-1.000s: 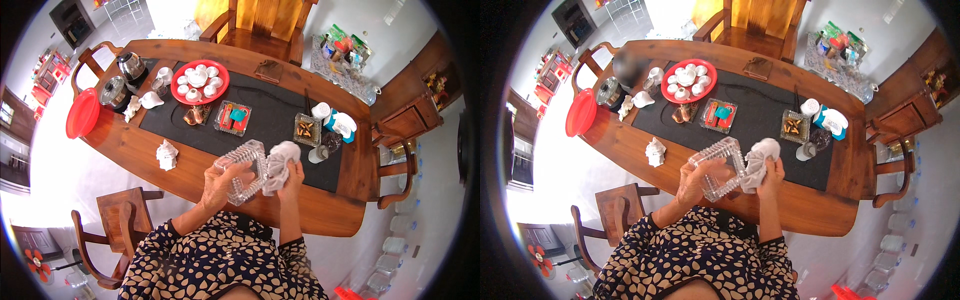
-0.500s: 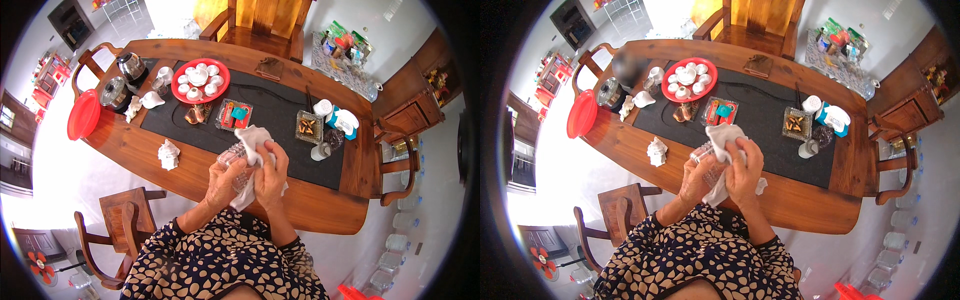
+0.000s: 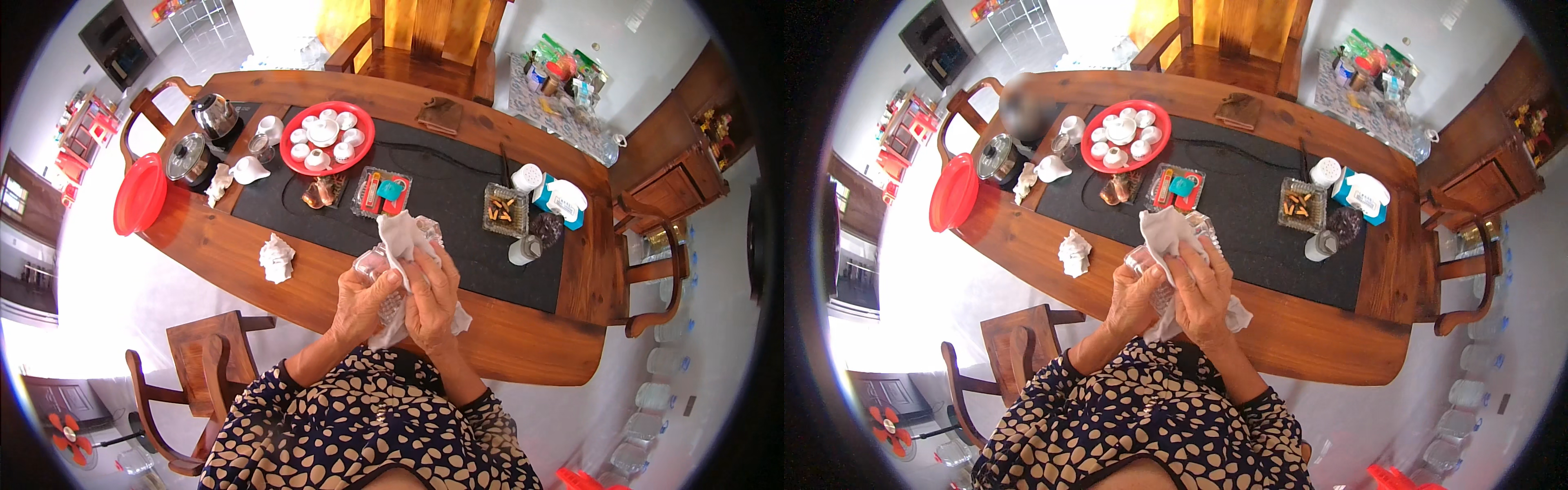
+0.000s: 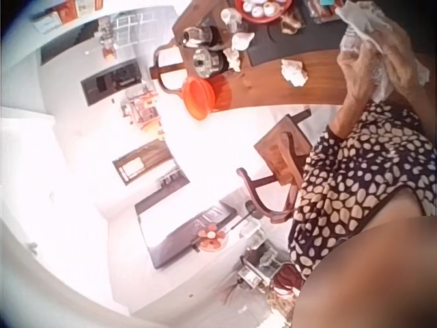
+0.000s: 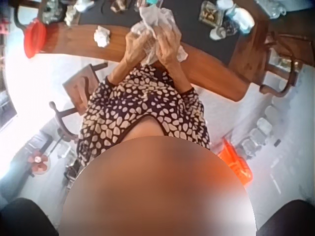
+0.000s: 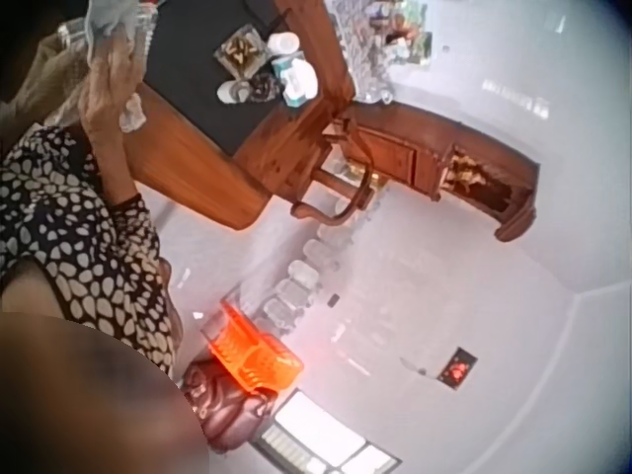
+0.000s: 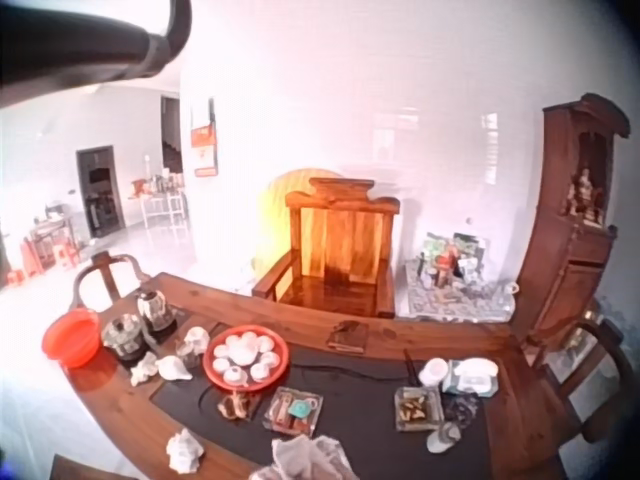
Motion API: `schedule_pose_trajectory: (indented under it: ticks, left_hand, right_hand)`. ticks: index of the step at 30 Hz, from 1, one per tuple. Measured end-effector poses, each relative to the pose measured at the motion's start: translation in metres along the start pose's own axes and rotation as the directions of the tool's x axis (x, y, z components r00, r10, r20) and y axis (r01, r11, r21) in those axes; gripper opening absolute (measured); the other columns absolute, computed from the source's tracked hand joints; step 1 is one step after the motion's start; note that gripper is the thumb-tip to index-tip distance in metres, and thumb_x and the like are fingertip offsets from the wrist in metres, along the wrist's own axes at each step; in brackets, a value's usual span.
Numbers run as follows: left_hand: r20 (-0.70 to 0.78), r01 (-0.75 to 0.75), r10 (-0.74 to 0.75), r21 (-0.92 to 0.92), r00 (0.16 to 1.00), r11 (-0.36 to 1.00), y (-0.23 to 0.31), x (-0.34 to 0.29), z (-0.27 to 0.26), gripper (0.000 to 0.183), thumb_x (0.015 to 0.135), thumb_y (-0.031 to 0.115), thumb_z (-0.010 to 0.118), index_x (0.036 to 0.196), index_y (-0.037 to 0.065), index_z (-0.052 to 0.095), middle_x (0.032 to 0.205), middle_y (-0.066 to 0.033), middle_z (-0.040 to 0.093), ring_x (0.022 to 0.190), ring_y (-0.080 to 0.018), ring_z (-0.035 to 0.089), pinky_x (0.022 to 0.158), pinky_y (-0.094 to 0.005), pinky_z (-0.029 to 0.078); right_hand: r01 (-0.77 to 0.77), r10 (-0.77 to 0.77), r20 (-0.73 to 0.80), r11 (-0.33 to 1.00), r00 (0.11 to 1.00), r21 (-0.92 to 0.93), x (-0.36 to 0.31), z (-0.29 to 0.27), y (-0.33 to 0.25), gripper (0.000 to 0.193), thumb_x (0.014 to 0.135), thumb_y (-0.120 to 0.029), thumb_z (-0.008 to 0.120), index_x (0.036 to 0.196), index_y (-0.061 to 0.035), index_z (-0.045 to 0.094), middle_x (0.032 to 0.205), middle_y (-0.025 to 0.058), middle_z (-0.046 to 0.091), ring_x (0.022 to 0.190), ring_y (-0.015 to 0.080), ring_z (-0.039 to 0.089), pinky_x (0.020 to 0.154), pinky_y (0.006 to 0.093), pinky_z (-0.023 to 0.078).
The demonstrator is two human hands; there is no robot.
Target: The person sits at a wooden table and wipes several small objects with a white cloth. They clean a red plastic ring, a small rectangular box, a teal plastic cap, a metal tool, and a clear glass ashtray. The person wipes each item individually and places them back on the table.
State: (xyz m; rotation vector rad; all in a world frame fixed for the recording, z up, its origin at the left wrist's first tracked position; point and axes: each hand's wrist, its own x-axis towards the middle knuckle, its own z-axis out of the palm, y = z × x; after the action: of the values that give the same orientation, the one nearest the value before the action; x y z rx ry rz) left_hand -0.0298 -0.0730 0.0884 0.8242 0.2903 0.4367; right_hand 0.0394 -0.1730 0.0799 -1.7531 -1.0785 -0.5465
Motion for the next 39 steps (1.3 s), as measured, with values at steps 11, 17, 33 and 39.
schedule_pose_trajectory:
  ticks: [11, 17, 33, 39]
  left_hand:
    - [0.115, -0.072, 0.013, 0.532, 0.993, 0.844, 0.006, -0.008, -0.005, 0.020, 0.078, 0.008, 0.076, 0.095, 0.002, 0.067, 0.083, -0.0016, 0.067, 0.072, -0.0056, 0.060, 0.063, -0.0217, 0.051]
    - [0.220, -0.199, 0.074, 0.622, 0.973, 0.758, 0.004, -0.008, -0.008, 0.020, 0.076, 0.008, 0.075, 0.093, 0.001, 0.065, 0.083, -0.0028, 0.068, 0.071, -0.0067, 0.061, 0.062, -0.0230, 0.051]
    - [0.165, 0.111, -0.164, 0.292, 0.972, 0.950, 0.044, 0.007, 0.004, 0.028, 0.081, -0.003, 0.066, 0.108, -0.007, 0.060, 0.109, -0.0197, 0.065, 0.098, -0.0257, 0.065, 0.075, -0.0346, 0.059]
    - [0.006, 0.171, -0.171, -0.014, 0.985, 0.985, 0.015, 0.012, -0.026, 0.038, 0.086, 0.023, 0.065, 0.112, -0.004, 0.058, 0.106, -0.0198, 0.064, 0.087, -0.0324, 0.068, 0.066, -0.0388, 0.060]
  right_hand:
    - [0.023, -0.029, 0.197, 0.999, 0.980, 0.037, 0.037, -0.040, 0.019, 0.031, 0.073, 0.002, 0.060, 0.103, -0.0007, 0.064, 0.115, 0.0093, 0.059, 0.104, 0.0321, 0.048, 0.089, 0.0417, 0.040]
    - [0.084, -0.083, 0.304, 0.996, 0.949, 0.008, 0.038, -0.049, 0.006, 0.038, 0.070, 0.001, 0.064, 0.107, -0.0034, 0.067, 0.118, 0.0064, 0.059, 0.101, 0.0299, 0.049, 0.087, 0.0383, 0.042]
    - [-0.617, 0.520, 0.332, 0.644, 0.787, 0.453, 0.001, -0.039, 0.045, 0.026, 0.088, 0.001, 0.045, 0.112, 0.0035, 0.055, 0.104, 0.0116, 0.058, 0.093, 0.0221, 0.054, 0.084, 0.0294, 0.043]
    - [-0.440, 0.369, 0.291, 0.867, 0.882, 0.233, -0.015, -0.042, 0.035, 0.024, 0.089, -0.002, 0.049, 0.111, 0.0032, 0.055, 0.104, 0.0148, 0.057, 0.091, 0.0265, 0.054, 0.080, 0.0320, 0.044]
